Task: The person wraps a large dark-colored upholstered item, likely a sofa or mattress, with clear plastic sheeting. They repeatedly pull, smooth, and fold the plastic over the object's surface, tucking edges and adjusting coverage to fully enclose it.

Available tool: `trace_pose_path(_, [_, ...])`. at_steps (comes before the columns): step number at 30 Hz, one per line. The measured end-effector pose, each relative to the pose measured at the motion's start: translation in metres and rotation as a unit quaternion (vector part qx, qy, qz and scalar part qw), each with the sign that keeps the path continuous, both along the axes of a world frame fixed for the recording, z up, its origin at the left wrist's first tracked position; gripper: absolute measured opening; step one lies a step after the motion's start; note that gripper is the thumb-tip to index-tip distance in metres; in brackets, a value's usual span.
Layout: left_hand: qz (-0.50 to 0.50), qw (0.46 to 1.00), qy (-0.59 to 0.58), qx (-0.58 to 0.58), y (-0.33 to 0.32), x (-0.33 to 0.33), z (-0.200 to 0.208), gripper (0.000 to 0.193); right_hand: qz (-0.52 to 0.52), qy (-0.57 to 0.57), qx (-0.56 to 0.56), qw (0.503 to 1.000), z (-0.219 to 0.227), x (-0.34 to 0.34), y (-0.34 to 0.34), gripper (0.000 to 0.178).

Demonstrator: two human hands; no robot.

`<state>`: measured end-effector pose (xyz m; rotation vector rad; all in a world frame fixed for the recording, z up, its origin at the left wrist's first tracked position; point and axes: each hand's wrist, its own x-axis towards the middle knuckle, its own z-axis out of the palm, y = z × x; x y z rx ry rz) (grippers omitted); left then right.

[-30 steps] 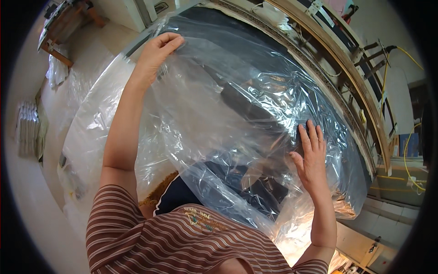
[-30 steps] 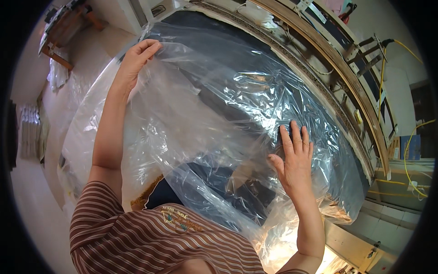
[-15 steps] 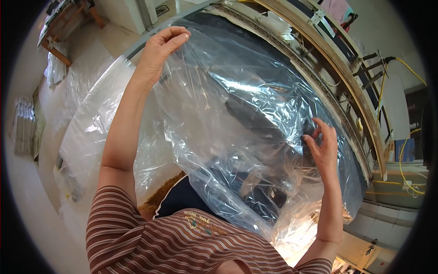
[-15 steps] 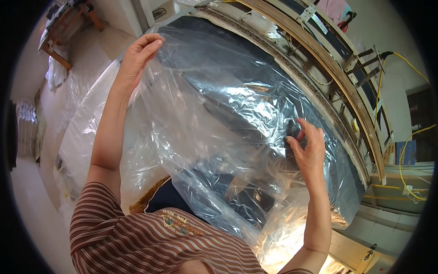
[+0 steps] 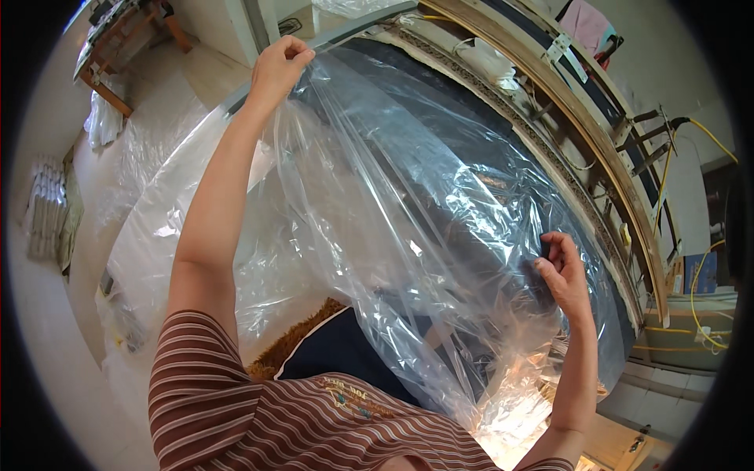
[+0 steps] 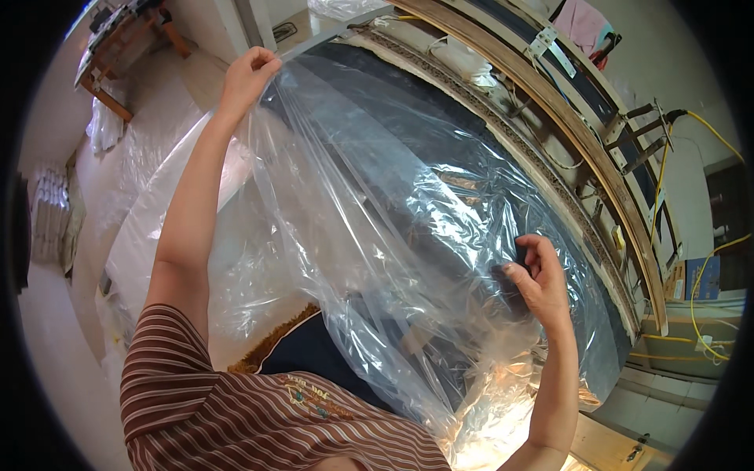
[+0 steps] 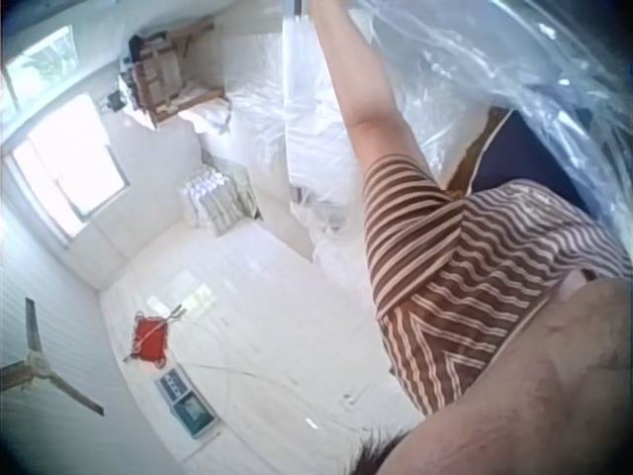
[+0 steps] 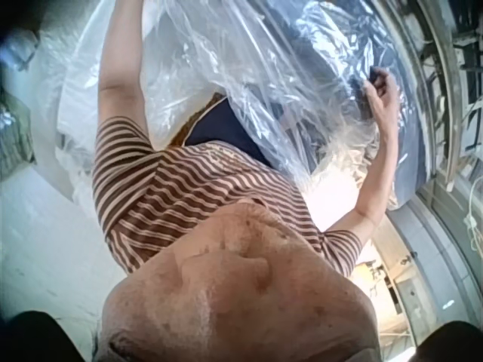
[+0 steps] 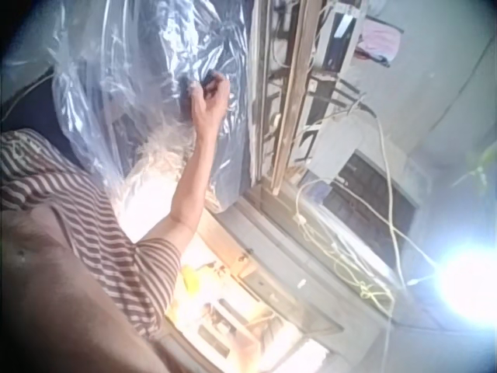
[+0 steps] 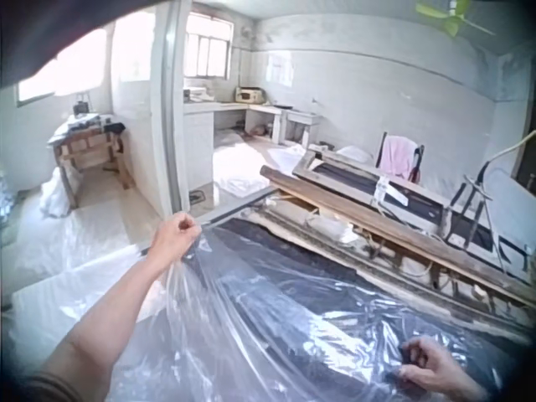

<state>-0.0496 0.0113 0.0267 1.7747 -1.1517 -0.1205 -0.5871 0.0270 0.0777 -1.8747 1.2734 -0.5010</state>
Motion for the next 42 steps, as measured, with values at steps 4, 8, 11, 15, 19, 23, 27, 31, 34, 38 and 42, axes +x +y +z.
trace_pose_path(4, [-0.01,0.999,0.029,-0.031,-0.009,0.009,-0.005,0.023,0.075,0.06,-0.088,0.992,0.002,0.01,-0.001,0.037])
trace_pose_path(8, [-0.07,0.974,0.214,-0.017,0.003,0.011,0.009,0.021,0.124,0.075,-0.092,0.985,0.004,0.026,0.0,0.027])
trace_pose_path(11, [-0.109,0.95,0.29,0.04,0.01,0.027,0.018,0.02,0.125,0.018,-0.081,0.989,0.004,0.037,0.001,0.018])
trace_pose_path(15, [-0.056,0.943,0.326,0.034,-0.015,0.013,0.024,0.023,0.046,-0.143,-0.027,0.988,0.0,0.035,0.001,0.011])
trace_pose_path(19, [-0.048,0.916,0.38,-0.117,-0.049,0.028,-0.022,0.023,0.059,-0.141,0.26,0.953,0.017,0.015,0.025,0.019])
trace_pose_path(23, [0.045,0.996,0.039,-0.059,-0.084,0.039,-0.06,0.038,0.22,0.04,0.428,0.876,-0.021,-0.081,0.085,0.016])
trace_pose_path(27, [0.036,0.999,0.017,-0.031,-0.109,0.058,-0.068,0.043,0.252,0.367,0.441,0.78,-0.137,-0.275,0.188,0.025])
trace_pose_path(31, [-0.001,1.0,-0.003,-0.014,-0.145,0.025,-0.128,0.045,0.102,0.516,0.593,0.61,-0.128,-0.516,0.31,0.025])
trace_pose_path(34, [0.079,0.996,-0.035,-0.003,-0.108,0.089,-0.051,0.047,-0.154,0.545,0.267,0.78,-0.07,-0.498,0.203,0.022])
trace_pose_path(38, [0.053,0.998,-0.023,-0.019,-0.107,0.065,-0.046,0.045,-0.447,0.564,-0.227,0.656,0.026,-0.449,0.143,0.013])
trace_pose_path(42, [0.05,0.994,0.092,0.022,-0.088,0.045,-0.02,0.045,-0.39,0.404,-0.375,0.737,0.027,-0.375,0.102,0.023])
